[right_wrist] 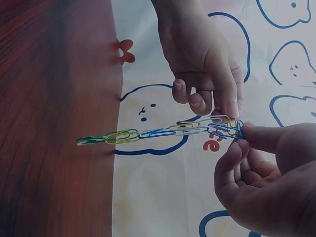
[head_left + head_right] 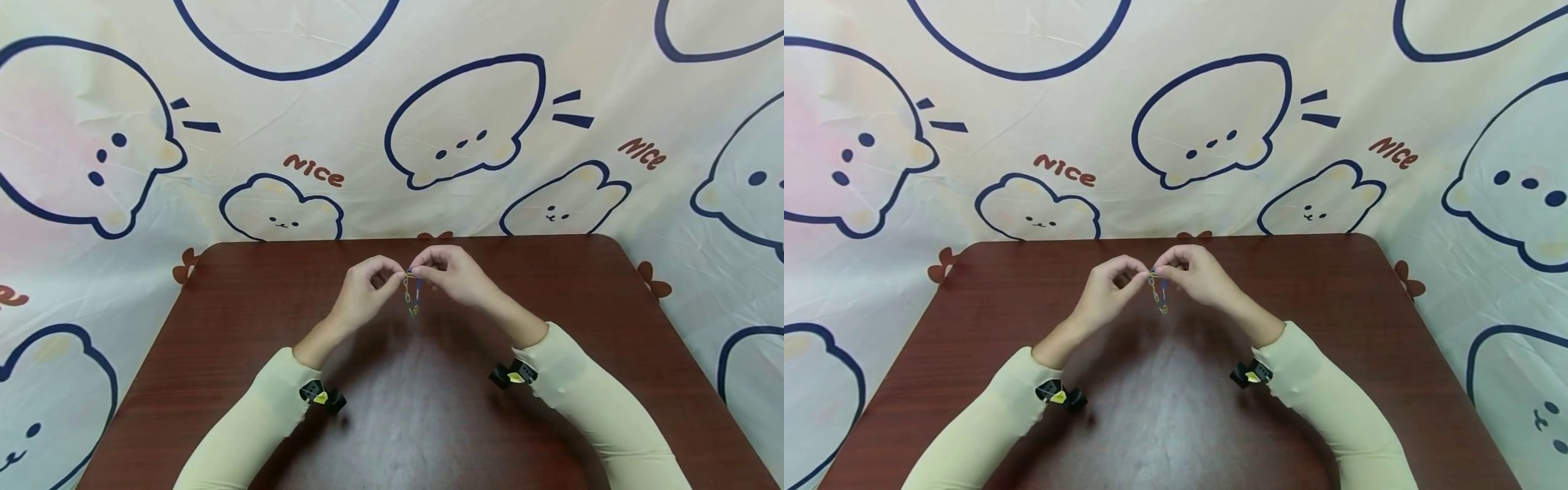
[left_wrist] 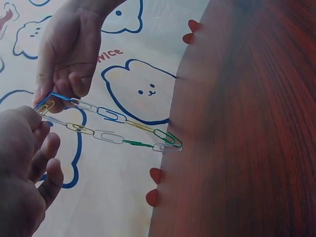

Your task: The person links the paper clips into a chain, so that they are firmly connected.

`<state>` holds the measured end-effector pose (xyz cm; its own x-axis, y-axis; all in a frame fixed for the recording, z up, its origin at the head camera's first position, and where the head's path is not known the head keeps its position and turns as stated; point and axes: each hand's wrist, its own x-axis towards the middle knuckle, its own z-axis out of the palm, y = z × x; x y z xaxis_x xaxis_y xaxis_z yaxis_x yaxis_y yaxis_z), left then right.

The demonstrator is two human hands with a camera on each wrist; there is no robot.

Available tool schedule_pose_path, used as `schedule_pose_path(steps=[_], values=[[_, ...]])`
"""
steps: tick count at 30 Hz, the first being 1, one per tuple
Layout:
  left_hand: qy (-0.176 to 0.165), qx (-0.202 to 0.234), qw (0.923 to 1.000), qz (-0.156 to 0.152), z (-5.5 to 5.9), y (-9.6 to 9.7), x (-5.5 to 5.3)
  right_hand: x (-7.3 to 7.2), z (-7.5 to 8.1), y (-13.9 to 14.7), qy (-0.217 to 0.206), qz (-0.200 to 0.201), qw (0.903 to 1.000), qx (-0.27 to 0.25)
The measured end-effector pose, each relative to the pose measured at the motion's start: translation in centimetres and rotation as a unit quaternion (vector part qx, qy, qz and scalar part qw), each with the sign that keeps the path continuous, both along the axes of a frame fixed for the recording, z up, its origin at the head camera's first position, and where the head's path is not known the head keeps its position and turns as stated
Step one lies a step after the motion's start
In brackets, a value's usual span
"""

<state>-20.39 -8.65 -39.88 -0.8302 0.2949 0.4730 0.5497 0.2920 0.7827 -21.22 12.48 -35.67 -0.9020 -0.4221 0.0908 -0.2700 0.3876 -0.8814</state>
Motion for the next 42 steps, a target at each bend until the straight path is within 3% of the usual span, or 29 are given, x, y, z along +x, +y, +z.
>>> schedule_pose_path(steps=[7, 17, 26, 42], values=[[-0.003, -0.013, 0.9999, 0.006, 0.0, 0.0, 0.0, 0.0, 0.1, 0.1, -0.014, 0.002, 0.9998, 0.015], [0.002, 0.006, 0.9999, 0.009, 0.0, -0.5, -0.1, -0.2, -0.1, 1.0, -0.027, -0.010, 0.9991, 0.031], [0.002, 0.012, 0.9999, 0.006, -0.1, -0.1, -0.1, -0.2, 0.3, 0.5, -0.011, 0.007, 0.9999, 0.003], [0.012, 0.006, 0.9999, -0.004, -0.1, -0.4, -0.1, -0.2, 0.3, 0.4, -0.054, -0.002, 0.9980, 0.032]])
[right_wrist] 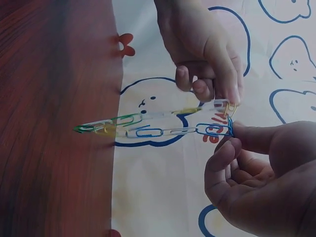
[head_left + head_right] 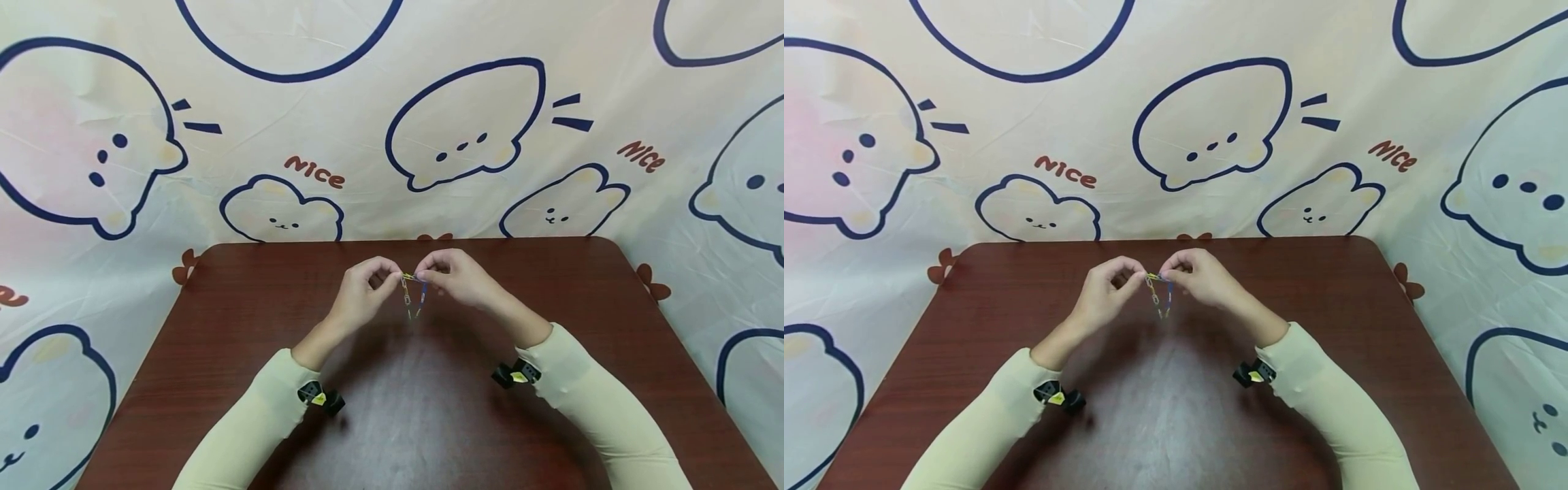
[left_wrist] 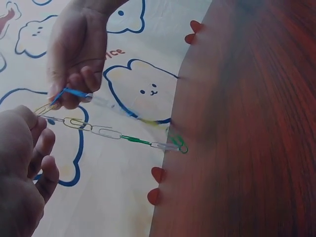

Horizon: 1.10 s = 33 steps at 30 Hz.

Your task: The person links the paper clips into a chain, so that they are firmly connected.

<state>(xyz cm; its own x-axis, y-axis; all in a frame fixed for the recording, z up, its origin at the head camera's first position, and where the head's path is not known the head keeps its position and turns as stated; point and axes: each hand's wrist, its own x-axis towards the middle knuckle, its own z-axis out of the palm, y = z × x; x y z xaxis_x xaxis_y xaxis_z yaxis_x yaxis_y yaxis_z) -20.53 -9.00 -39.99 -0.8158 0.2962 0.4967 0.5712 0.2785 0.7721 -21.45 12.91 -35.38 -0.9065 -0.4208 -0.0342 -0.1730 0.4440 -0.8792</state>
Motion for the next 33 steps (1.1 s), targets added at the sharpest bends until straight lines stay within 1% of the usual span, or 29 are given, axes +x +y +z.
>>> schedule_pose_path(steps=[5, 9, 12, 17, 20, 24, 29, 33], values=[[-0.007, 0.011, 0.9999, 0.000, -0.1, -0.1, 0.0, -0.1, -0.3, 0.4, 0.002, -0.001, 1.0000, 0.001], [-0.016, 0.005, 0.9999, 0.002, -0.2, 0.0, 0.1, -0.1, -0.5, 0.7, 0.007, 0.000, 1.0000, 0.001], [-0.023, -0.002, 0.9997, 0.001, -0.2, 0.0, 0.3, 0.0, -0.7, 0.9, 0.003, 0.004, 1.0000, 0.006], [-0.029, -0.011, 0.9994, -0.017, -0.5, -0.1, 0.5, 0.2, -0.9, 1.2, -0.009, 0.020, 0.9997, 0.012], [-0.032, -0.024, 0.9988, -0.028, -0.8, -0.1, 0.6, 0.2, -1.2, 1.4, -0.016, 0.028, 0.9994, 0.012], [-0.044, -0.045, 0.9976, -0.031, -1.8, 0.1, 0.3, -0.3, -2.4, 1.8, -0.024, 0.037, 0.9990, 0.009], [-0.063, -0.077, 0.9949, -0.018, -3.9, 0.7, -1.0, -1.8, -5.4, 2.1, -0.021, 0.043, 0.9988, 0.005], [-0.078, -0.116, 0.9902, 0.003, -5.4, 1.3, -2.0, -3.1, -7.7, 2.3, -0.015, 0.030, 0.9994, 0.006]])
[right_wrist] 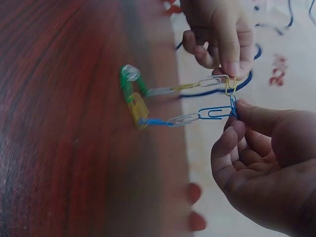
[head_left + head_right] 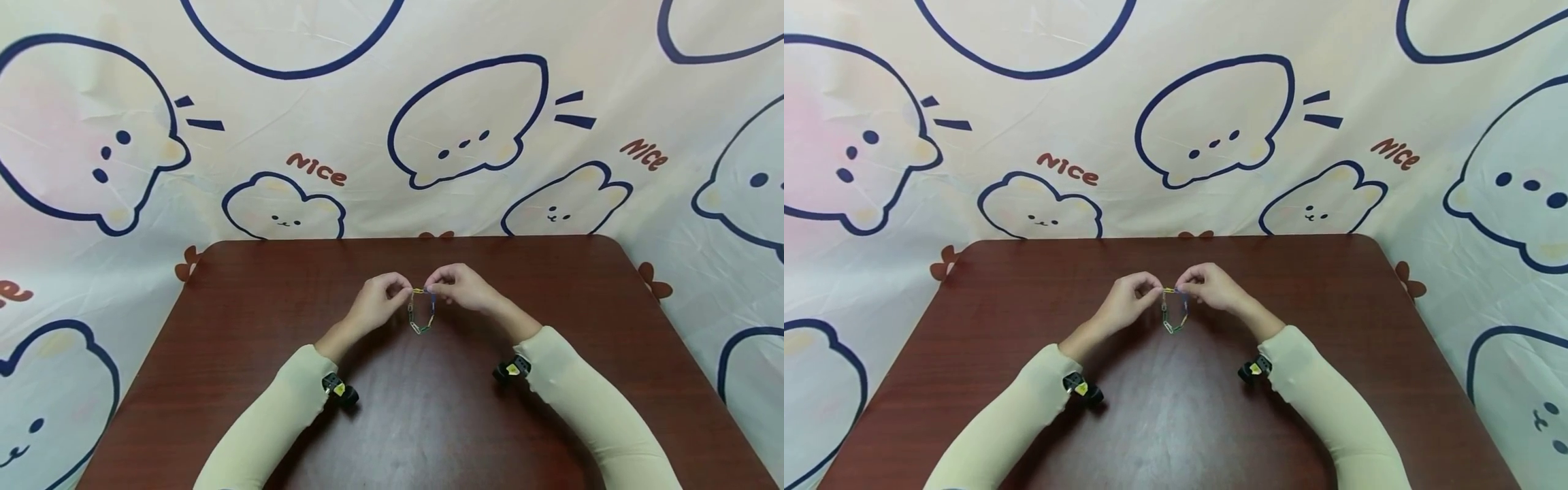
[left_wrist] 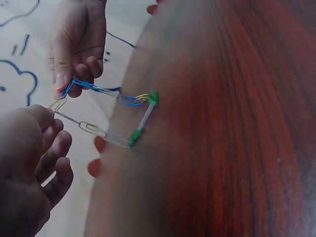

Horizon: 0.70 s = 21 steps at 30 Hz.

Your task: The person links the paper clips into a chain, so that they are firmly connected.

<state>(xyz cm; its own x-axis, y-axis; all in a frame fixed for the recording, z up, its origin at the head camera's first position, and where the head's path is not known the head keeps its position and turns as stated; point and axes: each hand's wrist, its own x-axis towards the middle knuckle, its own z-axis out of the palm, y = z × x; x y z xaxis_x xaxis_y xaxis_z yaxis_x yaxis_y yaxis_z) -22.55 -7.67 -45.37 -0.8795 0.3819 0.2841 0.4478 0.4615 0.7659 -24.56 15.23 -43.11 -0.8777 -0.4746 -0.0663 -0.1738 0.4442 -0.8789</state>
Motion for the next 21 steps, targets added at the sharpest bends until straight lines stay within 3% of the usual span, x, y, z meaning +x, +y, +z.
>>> schedule_pose_path(steps=[8, 14, 21], values=[[-0.028, -0.077, 0.9958, 0.042, -1.5, 1.3, -1.7, -2.4, -2.9, 0.2, 0.014, -0.018, 0.9996, 0.019], [-0.047, -0.102, 0.9922, 0.054, -2.2, 1.5, -2.7, -3.3, -3.8, 0.0, 0.019, -0.018, 0.9991, 0.035], [-0.054, -0.132, 0.9876, 0.064, -2.8, 1.9, -3.7, -4.2, -4.4, -0.3, 0.016, -0.058, 0.9964, 0.059]])
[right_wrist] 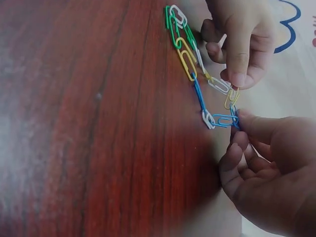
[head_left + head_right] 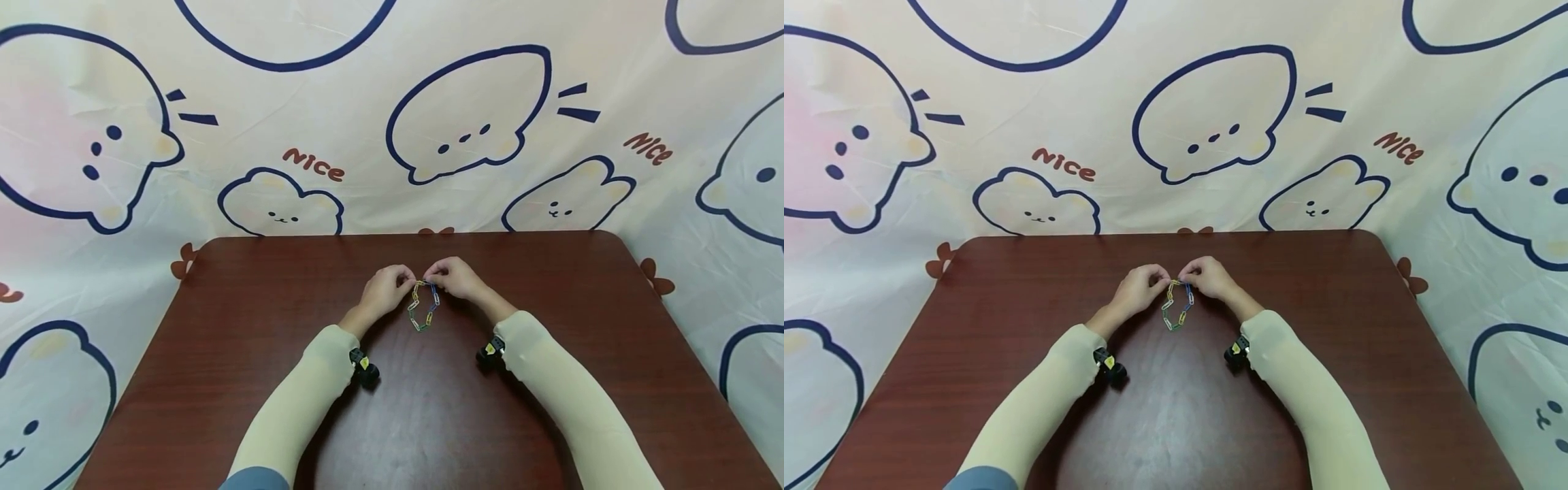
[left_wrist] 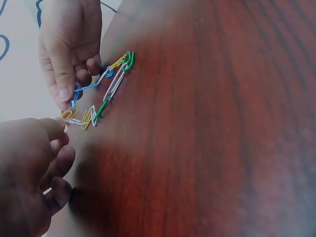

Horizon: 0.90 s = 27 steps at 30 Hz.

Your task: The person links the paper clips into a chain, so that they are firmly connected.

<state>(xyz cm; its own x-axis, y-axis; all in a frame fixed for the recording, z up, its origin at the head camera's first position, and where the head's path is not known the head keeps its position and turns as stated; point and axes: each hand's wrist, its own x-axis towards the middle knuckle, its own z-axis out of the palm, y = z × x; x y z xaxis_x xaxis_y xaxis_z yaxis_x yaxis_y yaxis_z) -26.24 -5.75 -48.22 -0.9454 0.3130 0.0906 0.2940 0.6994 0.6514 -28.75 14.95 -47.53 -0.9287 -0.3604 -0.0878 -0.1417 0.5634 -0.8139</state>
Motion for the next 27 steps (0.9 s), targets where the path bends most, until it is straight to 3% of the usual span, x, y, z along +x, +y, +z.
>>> schedule_pose_path(steps=[16, 27], values=[[-0.011, -0.062, 0.9973, 0.037, -0.4, 0.5, -1.4, -0.6, -0.8, -0.7, 0.037, -0.032, 0.9971, 0.058], [-0.010, -0.097, 0.9937, 0.056, -0.4, 0.2, -1.6, -0.6, -0.7, -0.3, 0.029, -0.058, 0.9965, 0.052]])
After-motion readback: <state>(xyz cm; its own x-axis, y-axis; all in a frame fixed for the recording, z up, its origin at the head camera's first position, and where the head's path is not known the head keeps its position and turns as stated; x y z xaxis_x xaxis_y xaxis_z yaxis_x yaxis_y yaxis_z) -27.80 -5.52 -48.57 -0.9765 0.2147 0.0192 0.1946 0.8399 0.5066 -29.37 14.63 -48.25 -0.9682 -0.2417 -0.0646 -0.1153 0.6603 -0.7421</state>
